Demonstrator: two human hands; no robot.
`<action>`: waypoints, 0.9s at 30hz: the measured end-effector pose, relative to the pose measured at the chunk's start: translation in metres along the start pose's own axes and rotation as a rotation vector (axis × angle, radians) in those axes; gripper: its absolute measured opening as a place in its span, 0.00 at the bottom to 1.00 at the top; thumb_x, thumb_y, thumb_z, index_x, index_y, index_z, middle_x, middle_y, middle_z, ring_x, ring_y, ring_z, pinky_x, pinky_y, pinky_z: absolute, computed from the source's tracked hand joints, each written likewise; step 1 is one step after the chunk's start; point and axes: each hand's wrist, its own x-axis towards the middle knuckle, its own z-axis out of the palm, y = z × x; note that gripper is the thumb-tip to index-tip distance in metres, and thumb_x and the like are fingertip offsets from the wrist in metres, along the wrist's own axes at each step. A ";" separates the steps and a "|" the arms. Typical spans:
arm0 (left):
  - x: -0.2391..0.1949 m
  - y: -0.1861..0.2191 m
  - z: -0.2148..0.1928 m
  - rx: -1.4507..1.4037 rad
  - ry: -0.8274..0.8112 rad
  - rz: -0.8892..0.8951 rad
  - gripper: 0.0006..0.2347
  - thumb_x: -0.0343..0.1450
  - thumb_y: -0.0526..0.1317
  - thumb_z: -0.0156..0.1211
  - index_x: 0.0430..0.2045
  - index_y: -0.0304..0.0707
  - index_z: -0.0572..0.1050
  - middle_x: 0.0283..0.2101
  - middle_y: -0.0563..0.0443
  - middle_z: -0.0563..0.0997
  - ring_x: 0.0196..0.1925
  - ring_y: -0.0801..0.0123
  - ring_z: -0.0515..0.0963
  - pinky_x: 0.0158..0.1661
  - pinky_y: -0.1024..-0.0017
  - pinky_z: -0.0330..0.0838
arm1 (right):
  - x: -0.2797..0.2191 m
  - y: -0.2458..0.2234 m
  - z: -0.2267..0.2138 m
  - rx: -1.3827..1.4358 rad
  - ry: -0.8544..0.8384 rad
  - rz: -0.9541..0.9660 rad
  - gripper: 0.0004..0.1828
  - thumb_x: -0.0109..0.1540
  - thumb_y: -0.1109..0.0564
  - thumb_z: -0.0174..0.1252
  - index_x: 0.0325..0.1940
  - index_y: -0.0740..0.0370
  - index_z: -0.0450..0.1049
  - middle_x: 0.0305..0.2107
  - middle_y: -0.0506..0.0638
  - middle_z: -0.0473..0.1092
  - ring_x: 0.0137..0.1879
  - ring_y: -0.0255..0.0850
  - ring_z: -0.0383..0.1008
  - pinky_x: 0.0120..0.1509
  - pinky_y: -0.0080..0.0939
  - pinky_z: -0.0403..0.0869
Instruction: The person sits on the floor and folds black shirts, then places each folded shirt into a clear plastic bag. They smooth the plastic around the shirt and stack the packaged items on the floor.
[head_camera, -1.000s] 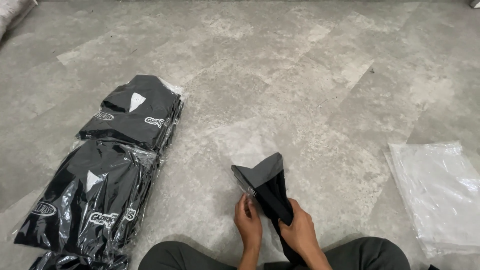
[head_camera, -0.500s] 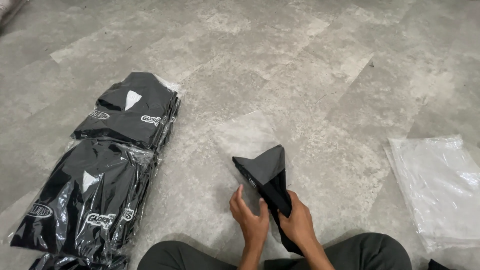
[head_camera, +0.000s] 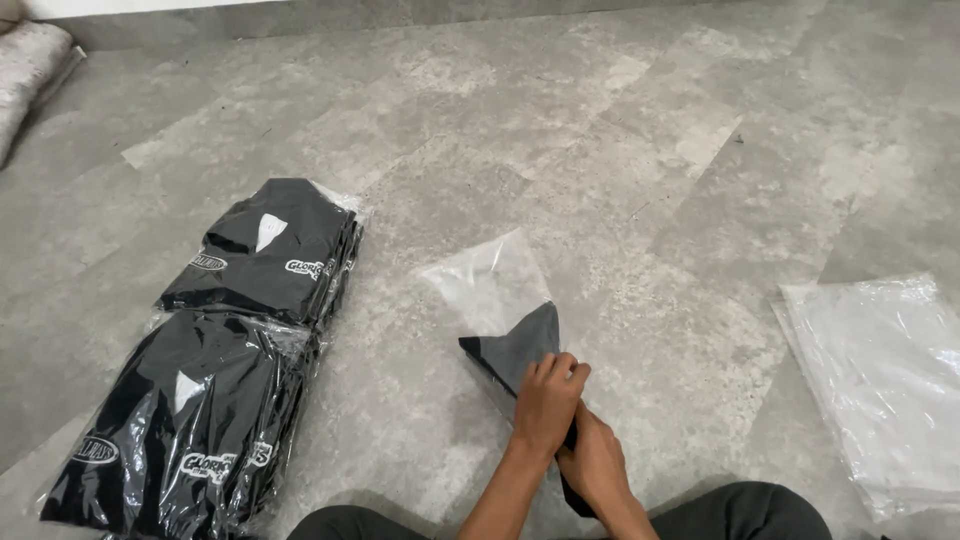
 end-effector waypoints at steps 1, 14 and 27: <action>0.000 0.000 -0.003 -0.001 -0.005 0.001 0.13 0.63 0.19 0.66 0.33 0.38 0.79 0.38 0.50 0.77 0.37 0.63 0.73 0.31 0.67 0.66 | 0.002 -0.003 0.000 0.003 -0.002 0.003 0.19 0.61 0.56 0.58 0.57 0.48 0.71 0.38 0.49 0.78 0.36 0.51 0.79 0.34 0.48 0.70; -0.072 0.014 -0.033 -0.432 0.027 -0.997 0.32 0.68 0.46 0.66 0.69 0.56 0.60 0.69 0.46 0.60 0.70 0.48 0.63 0.64 0.44 0.59 | 0.028 0.007 0.007 0.089 0.088 0.120 0.27 0.61 0.48 0.61 0.62 0.57 0.69 0.44 0.56 0.80 0.49 0.55 0.82 0.48 0.49 0.79; -0.122 -0.013 0.031 -0.838 0.001 -1.515 0.08 0.78 0.38 0.54 0.43 0.44 0.82 0.33 0.55 0.85 0.30 0.74 0.81 0.38 0.75 0.80 | 0.013 -0.034 -0.014 0.049 -0.227 0.273 0.47 0.59 0.49 0.71 0.71 0.56 0.47 0.33 0.51 0.68 0.34 0.44 0.70 0.34 0.44 0.63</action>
